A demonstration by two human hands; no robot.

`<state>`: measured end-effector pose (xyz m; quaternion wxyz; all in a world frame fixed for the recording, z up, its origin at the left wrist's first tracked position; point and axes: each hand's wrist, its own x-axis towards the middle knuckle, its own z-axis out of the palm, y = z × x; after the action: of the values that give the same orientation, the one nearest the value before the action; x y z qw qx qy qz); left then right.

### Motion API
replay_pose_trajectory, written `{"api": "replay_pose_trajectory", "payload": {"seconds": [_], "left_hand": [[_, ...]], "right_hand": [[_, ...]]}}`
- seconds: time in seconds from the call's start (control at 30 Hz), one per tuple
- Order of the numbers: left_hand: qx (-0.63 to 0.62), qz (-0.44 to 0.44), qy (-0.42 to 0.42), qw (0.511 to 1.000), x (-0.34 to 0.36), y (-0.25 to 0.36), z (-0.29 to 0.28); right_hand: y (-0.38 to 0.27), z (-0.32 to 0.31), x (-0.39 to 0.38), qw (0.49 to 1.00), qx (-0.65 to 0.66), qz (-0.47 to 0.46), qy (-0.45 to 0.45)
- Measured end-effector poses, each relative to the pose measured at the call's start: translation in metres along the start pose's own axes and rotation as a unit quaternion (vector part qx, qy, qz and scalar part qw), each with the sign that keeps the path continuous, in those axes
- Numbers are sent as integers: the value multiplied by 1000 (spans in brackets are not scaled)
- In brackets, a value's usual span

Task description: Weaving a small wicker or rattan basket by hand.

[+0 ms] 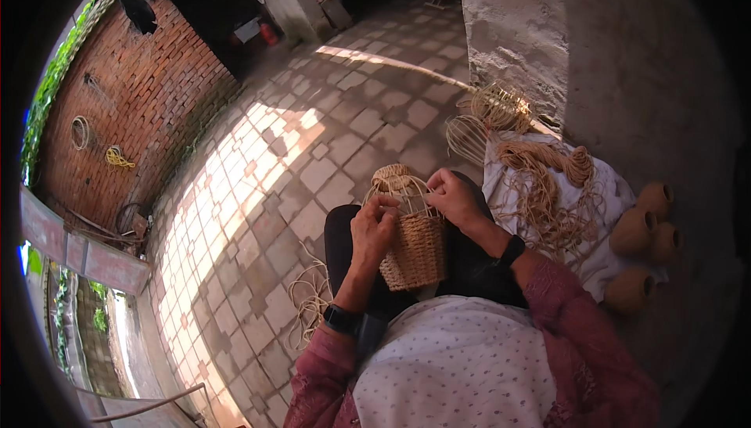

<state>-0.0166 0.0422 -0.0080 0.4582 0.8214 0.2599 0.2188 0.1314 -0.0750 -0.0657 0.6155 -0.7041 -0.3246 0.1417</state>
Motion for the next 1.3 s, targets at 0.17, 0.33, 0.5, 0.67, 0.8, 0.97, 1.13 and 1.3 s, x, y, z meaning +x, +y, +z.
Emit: {"api": "replay_pose_trajectory", "payload": {"seconds": [0.17, 0.33, 0.5, 0.67, 0.8, 0.97, 1.13, 1.3], "left_hand": [[7, -2, 5, 1000, -4, -2, -1], [16, -22, 10, 1000, -3, -6, -1], [2, -29, -4, 1000, -2, -6, -6], [257, 150, 109, 948, -11, 21, -4], [165, 171, -16, 971, -1, 20, 3], [62, 17, -250, 966, 15, 14, 2], [-87, -98, -249, 960, 14, 5, 8], [-142, -92, -186, 968, 10, 0, 2]], "right_hand": [[23, -63, -22, 928, -359, -33, 94], [122, -211, -53, 888, -360, 236, 163], [215, -355, -148, 820, -354, 401, 205], [196, -343, -152, 741, -502, 383, 228], [106, -222, -69, 925, -334, 78, 165], [-21, -79, -29, 908, -344, -231, -67], [-21, -27, -38, 885, -396, -217, -109], [-29, -12, -33, 901, -351, -247, -58]]}}
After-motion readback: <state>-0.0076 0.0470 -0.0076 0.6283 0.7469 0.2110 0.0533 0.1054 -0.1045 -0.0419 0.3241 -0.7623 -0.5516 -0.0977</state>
